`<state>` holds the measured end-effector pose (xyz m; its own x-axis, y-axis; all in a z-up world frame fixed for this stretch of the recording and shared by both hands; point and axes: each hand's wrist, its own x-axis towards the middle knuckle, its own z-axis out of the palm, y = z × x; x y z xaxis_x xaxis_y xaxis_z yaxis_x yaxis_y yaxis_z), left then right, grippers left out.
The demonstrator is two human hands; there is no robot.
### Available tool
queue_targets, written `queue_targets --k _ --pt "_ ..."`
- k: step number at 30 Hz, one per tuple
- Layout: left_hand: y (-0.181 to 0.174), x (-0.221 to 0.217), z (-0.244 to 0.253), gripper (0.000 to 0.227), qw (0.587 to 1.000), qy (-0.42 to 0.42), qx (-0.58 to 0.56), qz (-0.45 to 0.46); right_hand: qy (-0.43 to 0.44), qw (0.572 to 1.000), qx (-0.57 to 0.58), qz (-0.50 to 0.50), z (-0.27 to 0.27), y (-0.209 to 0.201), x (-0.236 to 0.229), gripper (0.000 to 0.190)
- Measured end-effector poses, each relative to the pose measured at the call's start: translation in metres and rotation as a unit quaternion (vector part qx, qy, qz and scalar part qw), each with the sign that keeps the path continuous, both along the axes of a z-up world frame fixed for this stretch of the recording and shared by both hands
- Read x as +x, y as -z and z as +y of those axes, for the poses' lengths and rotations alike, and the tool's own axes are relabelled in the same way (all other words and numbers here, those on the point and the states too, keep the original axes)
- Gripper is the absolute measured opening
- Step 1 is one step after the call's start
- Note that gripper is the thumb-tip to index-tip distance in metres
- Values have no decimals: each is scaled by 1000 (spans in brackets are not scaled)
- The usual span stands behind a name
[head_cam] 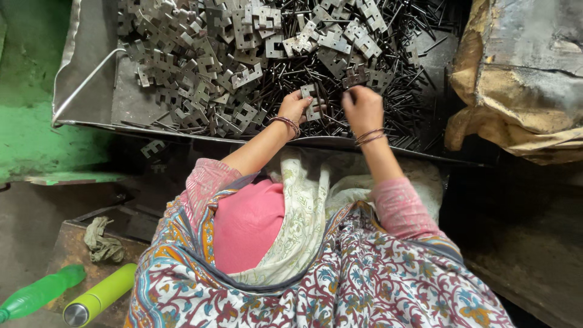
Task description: The person sits and repeatedly picks up small metal plates and pins from a bin, inserts the pins into the plates, and places the assembled units into a sack. The process is continuous and repetitive throughout the clip.
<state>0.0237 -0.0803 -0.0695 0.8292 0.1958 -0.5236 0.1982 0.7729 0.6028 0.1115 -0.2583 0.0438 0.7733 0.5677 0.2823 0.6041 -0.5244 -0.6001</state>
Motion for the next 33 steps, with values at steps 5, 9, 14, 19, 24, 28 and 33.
queue_targets --k 5,9,14,19,24,28,33 --pt "-5 0 -2 23 1000 8 5 28 -48 986 -127 -97 -18 12 45 42" --pt "-1 1 0 25 1000 7 8 22 -83 978 -145 -129 -17 27 54 44" --pt "19 0 -4 27 998 -32 57 -13 -98 958 -212 -168 -24 32 48 26" --pt "14 1 -4 21 994 -42 100 -8 -72 946 -215 -231 -27 -6 34 21" --pt "-18 -2 -3 20 999 4 35 41 -197 928 -150 -279 -16 -65 26 25" --pt "-38 -3 -3 41 994 59 27 83 -354 850 -229 -317 13 -91 16 21" --pt "-21 -1 -6 61 990 66 40 121 -452 784 -288 -314 51 -89 -2 12"
